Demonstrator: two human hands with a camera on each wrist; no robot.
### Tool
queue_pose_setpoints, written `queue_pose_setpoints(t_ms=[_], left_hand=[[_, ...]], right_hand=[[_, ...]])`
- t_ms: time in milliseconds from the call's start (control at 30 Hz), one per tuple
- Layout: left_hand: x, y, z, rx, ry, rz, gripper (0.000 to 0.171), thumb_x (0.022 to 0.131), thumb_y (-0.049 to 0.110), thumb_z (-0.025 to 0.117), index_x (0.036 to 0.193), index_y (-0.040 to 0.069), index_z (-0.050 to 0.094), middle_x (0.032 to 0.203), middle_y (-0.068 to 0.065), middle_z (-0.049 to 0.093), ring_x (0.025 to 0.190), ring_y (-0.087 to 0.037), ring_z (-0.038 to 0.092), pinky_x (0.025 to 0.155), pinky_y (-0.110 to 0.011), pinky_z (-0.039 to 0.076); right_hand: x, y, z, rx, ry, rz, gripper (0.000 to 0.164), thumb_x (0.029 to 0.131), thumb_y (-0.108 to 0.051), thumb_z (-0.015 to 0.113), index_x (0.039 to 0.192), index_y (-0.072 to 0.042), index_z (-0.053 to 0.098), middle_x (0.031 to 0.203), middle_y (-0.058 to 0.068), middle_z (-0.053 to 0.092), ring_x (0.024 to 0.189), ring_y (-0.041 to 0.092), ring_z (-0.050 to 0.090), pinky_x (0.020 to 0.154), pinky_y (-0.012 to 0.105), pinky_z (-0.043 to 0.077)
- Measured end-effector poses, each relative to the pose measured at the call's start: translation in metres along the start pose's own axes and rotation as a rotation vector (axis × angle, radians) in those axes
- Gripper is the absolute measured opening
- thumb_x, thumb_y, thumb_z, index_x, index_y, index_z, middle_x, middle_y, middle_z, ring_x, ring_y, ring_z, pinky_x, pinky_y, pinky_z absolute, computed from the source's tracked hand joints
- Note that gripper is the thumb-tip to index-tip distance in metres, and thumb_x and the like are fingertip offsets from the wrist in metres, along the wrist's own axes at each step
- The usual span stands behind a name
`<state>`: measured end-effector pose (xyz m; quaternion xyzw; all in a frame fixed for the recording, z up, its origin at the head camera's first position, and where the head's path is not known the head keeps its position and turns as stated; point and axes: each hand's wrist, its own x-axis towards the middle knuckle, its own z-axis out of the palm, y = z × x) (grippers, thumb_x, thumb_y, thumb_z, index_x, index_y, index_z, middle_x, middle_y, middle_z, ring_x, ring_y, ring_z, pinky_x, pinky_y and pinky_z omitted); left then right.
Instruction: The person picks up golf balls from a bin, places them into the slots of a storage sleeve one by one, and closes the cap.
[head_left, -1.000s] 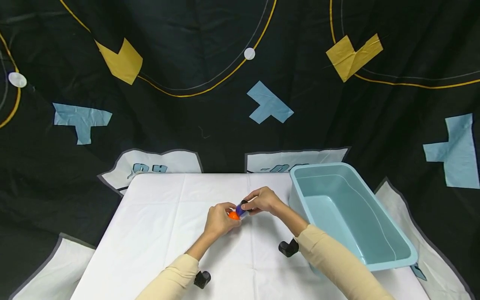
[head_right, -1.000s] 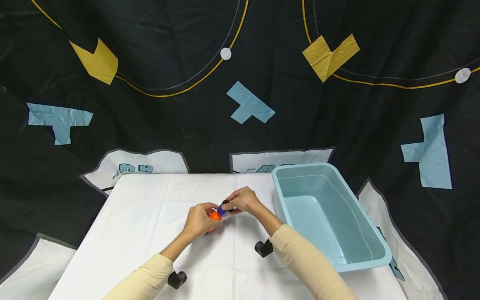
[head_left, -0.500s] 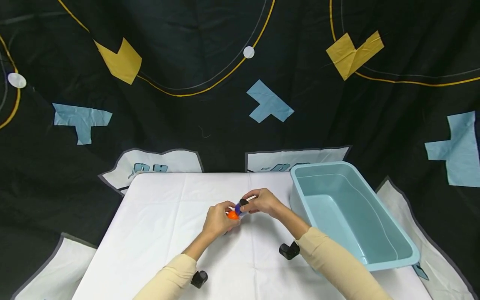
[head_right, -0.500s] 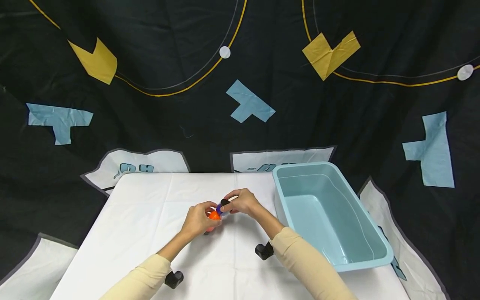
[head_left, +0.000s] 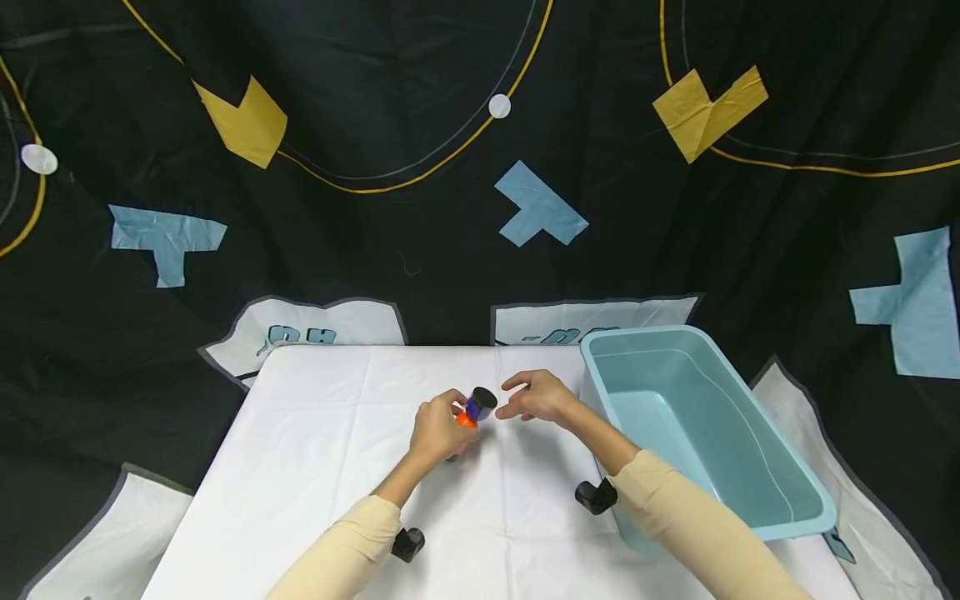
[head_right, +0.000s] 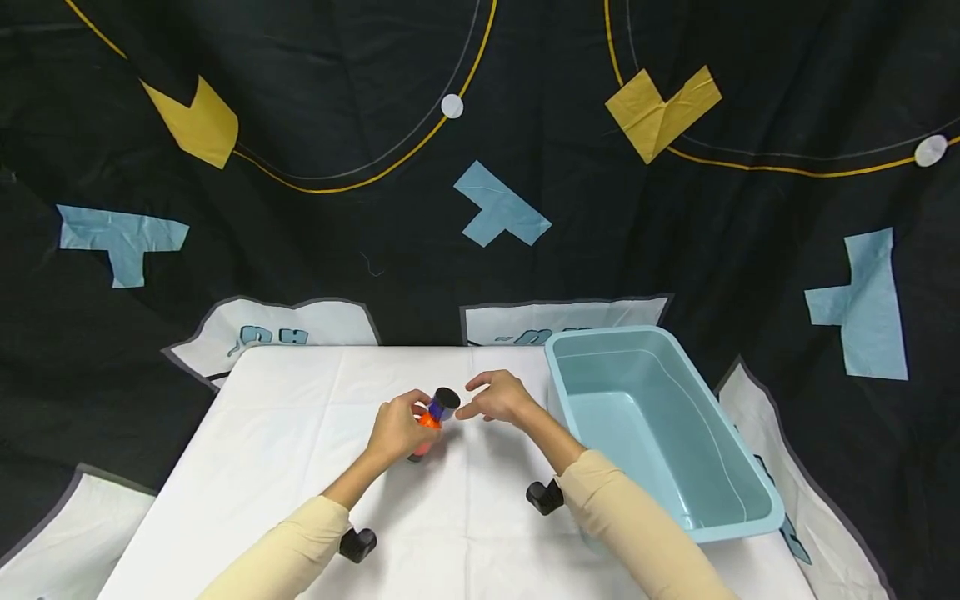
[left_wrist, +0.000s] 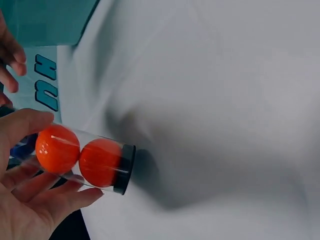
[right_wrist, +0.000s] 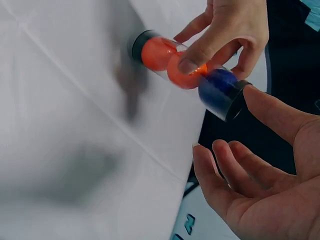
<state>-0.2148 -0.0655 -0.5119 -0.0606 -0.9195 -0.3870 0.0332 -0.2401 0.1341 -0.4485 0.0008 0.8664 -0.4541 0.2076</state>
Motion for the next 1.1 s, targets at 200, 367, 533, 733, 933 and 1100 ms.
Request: queue_pose_setpoints(t_ms=[200,367,533,733,933,1100], left_hand=[[0.017,0.012,0.010,-0.015,0.077,-0.040,0.045,0.064,0.007,0.089,0.102,0.006,0.065,0.092,-0.017,0.076,0.085,-0.035,0.072,0.075,-0.044,0.058],[0.027,0.018,0.021,-0.088,0.125,-0.087,0.047,0.065,0.005,0.086,0.106,0.007,0.064,0.093,-0.017,0.076,0.088,-0.035,0.073,0.079,-0.046,0.059],[0.029,0.017,0.032,-0.129,0.168,-0.121,0.043,0.064,0.005,0.086,0.101,0.007,0.064,0.094,-0.019,0.077,0.091,-0.037,0.074,0.080,-0.046,0.059],[0.027,0.016,0.037,-0.113,0.163,-0.139,0.043,0.065,0.005,0.085,0.101,0.009,0.063,0.094,-0.019,0.077,0.090,-0.037,0.074,0.080,-0.047,0.059],[0.025,0.012,0.033,-0.078,0.103,-0.085,0.045,0.065,0.005,0.083,0.105,0.005,0.061,0.097,-0.022,0.075,0.091,-0.039,0.072,0.079,-0.047,0.058],[0.023,0.005,0.017,0.019,-0.017,-0.078,0.046,0.068,-0.004,0.080,0.110,0.000,0.063,0.086,-0.017,0.074,0.078,-0.032,0.070,0.070,-0.041,0.057]], right_hand=[[-0.005,-0.004,-0.017,-0.059,0.004,0.015,0.052,0.077,-0.022,0.087,0.123,-0.005,0.068,0.097,0.007,0.076,0.081,0.024,0.069,0.077,0.036,0.057],[-0.007,-0.005,-0.023,-0.084,0.014,0.036,0.048,0.079,-0.020,0.085,0.121,-0.004,0.068,0.086,0.005,0.074,0.078,0.025,0.067,0.068,0.029,0.052],[-0.008,-0.001,-0.022,-0.094,0.022,0.031,0.045,0.079,-0.020,0.085,0.118,-0.004,0.069,0.079,0.005,0.070,0.067,0.018,0.063,0.065,0.028,0.051],[-0.009,-0.001,-0.023,-0.122,0.023,0.024,0.047,0.081,-0.028,0.084,0.119,-0.004,0.070,0.080,0.007,0.069,0.069,0.019,0.065,0.069,0.030,0.055],[-0.008,0.000,-0.025,-0.160,0.038,0.027,0.045,0.083,-0.032,0.083,0.117,-0.005,0.071,0.085,0.010,0.071,0.071,0.021,0.067,0.070,0.030,0.056],[-0.013,-0.003,-0.038,-0.207,0.088,-0.038,0.043,0.087,-0.029,0.079,0.119,-0.003,0.070,0.087,0.011,0.071,0.074,0.023,0.070,0.067,0.032,0.053]])
